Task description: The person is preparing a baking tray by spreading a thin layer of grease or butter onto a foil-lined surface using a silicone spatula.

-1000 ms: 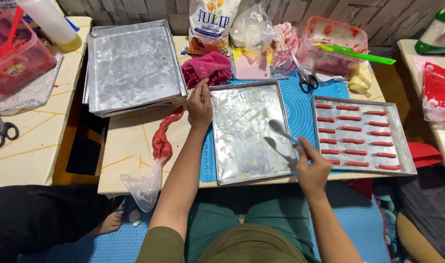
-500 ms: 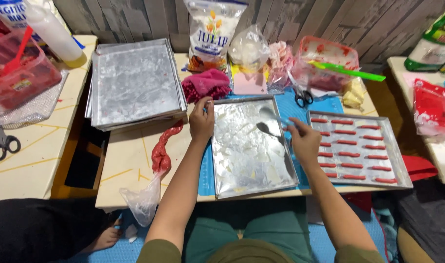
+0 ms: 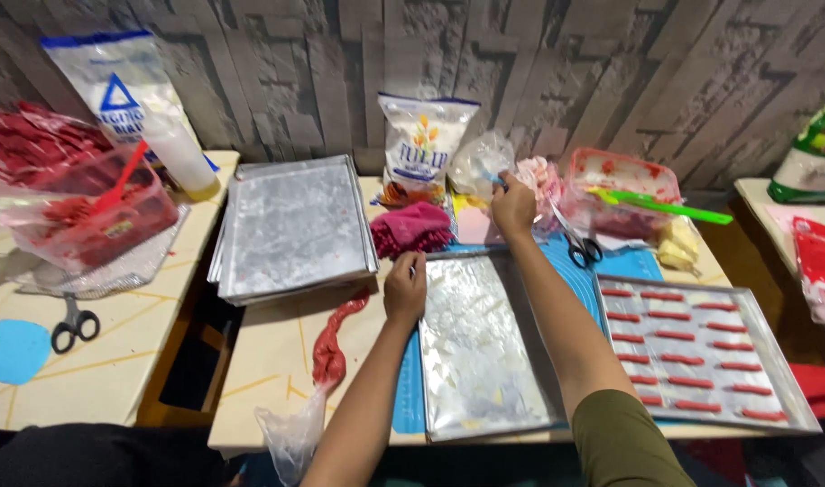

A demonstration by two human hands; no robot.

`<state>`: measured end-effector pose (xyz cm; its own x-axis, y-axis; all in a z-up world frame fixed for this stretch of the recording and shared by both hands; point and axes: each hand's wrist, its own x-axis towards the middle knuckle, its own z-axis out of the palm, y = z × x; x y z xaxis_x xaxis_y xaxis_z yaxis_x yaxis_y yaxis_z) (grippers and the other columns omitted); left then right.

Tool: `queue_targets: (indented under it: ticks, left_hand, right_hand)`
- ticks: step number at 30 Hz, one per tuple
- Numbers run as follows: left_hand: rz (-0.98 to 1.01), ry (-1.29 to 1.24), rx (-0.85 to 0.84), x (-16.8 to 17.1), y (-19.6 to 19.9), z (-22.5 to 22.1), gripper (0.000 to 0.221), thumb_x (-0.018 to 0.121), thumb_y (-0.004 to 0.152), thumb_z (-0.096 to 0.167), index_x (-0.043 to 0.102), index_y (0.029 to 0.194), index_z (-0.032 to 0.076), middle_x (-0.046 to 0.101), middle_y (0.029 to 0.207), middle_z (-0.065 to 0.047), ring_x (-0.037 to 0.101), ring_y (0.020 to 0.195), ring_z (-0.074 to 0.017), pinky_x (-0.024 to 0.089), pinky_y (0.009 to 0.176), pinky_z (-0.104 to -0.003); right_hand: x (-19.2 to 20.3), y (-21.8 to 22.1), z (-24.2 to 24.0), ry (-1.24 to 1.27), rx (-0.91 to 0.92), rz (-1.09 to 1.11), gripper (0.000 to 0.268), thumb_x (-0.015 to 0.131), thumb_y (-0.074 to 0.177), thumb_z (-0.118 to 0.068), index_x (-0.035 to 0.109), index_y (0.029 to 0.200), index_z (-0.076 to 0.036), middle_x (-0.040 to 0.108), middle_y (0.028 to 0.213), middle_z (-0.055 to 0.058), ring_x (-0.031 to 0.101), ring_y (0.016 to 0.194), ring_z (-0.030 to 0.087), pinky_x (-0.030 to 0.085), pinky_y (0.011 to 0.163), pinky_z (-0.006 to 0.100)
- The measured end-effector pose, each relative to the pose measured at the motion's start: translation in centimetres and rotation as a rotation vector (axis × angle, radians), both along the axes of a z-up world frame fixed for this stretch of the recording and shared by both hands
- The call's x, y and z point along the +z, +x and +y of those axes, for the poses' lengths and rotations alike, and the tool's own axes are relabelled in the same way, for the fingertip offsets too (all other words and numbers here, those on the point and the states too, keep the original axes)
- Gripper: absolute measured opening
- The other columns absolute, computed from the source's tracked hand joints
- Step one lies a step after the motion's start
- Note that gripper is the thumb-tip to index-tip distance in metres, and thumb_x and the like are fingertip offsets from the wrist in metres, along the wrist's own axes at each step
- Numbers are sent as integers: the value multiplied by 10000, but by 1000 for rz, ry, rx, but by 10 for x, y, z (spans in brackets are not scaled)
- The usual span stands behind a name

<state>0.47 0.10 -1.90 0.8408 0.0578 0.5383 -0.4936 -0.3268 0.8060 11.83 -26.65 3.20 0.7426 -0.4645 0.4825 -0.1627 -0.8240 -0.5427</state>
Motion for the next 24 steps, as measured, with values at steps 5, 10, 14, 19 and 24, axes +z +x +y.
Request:
queue_targets:
  ticks: [5, 10, 14, 19, 24]
  left_hand:
    - [63, -18, -12, 25, -10, 3, 229, 549, 1064, 314, 683, 983, 147, 684, 851, -109, 714, 860, -338, 578, 762, -432]
    - [134, -32, -33, 29, -10, 3, 253, 515, 1072, 335, 686, 984, 171, 693, 830, -71, 719, 818, -295, 588, 744, -401]
    - [140, -36, -28, 26, -9, 4, 233, 516, 1070, 325, 683, 1018, 171, 685, 831, -80, 711, 805, -309, 584, 726, -412]
    - [150, -41, -32, 24, -8, 0, 227, 514, 1062, 328, 675, 1066, 169, 692, 867, -108, 711, 841, -348, 582, 737, -445]
    - [145, -69, -35, 28, -12, 3, 228, 506, 1067, 298, 682, 1076, 153, 713, 899, -113, 727, 879, -339, 587, 764, -433]
  right_hand:
    - [8, 25, 10, -194, -5, 241, 314, 569, 975, -211, 746, 1233, -180, 765, 917, 197, 738, 973, 419, 569, 881, 527]
    - [-24, 64, -13, -2, -69, 206, 244, 663, 933, -284, 776, 1146, -253, 775, 953, 121, 735, 1006, 382, 570, 888, 497]
    - [-13, 39, -10, 164, -151, 59, 238, 710, 912, -234, 785, 1136, -215, 769, 970, 108, 715, 1035, 367, 548, 927, 492]
    - [32, -13, 9, 107, -37, 29, 284, 642, 965, -203, 743, 1231, -191, 777, 1007, 106, 702, 1066, 372, 531, 978, 501]
    - [51, -41, 35, 337, -116, -220, 180, 764, 855, -119, 801, 1027, -82, 769, 900, 175, 727, 968, 381, 542, 866, 472]
